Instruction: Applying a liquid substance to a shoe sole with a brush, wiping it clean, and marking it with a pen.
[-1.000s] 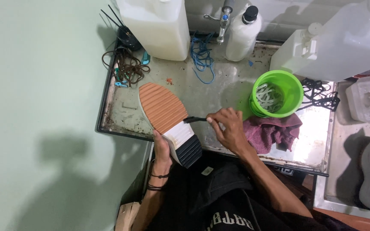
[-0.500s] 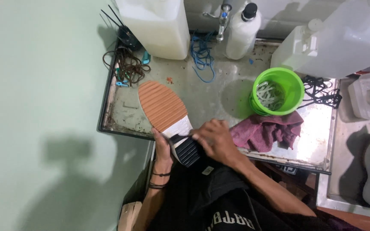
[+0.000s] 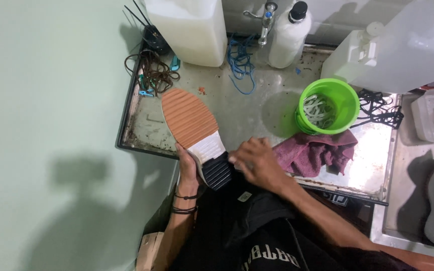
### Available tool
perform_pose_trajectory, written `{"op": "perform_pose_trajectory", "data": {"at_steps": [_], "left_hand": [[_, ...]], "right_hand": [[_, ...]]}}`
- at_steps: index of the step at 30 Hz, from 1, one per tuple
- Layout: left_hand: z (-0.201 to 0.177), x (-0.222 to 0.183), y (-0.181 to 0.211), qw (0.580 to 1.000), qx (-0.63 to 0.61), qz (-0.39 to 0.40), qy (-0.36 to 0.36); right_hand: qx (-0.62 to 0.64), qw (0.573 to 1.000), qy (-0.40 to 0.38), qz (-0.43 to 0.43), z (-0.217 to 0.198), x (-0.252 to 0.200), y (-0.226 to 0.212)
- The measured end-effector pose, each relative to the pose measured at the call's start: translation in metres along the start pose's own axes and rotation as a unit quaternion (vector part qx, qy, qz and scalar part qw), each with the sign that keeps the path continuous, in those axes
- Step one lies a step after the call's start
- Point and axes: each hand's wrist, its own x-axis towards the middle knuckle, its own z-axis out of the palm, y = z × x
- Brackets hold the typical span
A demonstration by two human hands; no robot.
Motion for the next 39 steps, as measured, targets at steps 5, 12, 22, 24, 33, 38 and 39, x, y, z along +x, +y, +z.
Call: {"op": "perform_pose_trajectory", "data": {"at_steps": [5, 12, 22, 24, 33, 38, 39], "left_hand": [[-0.005, 0.008, -0.005, 0.996, 0.076, 0.056, 0.003], [-0.02, 0.024, -0.038, 0.994, 0.052, 0.092, 0.0], [-0.02, 0.016, -0.043, 0.996, 0.022, 0.081, -0.006], [-0.016, 0.004, -0.038, 0.997, 0.042, 0.066, -0.008], [0.008, -0.013, -0.025, 0.995, 0.071, 0.066, 0.013], [-0.004, -0.002, -0.042, 0.998, 0.037, 0.046, 0.011], [0.005, -0.005, -0.039, 0.998, 0.036, 0.05, 0.01]], "right_hand": [[-0.026, 0.999, -0.042, 0.012, -0.002, -0.007, 0.033], [-0.025, 0.998, -0.065, 0.014, -0.019, 0.009, 0.037], [0.008, 0.995, -0.097, -0.026, -0.024, 0.017, 0.027], [0.023, 0.992, -0.117, -0.037, -0.019, 0.01, 0.013], [0.027, 0.994, -0.092, -0.055, -0.017, 0.002, 0.013], [-0.018, 0.999, -0.041, -0.013, -0.026, -0.003, 0.058], [-0.019, 0.999, -0.039, -0.016, -0.026, -0.003, 0.043]]}}
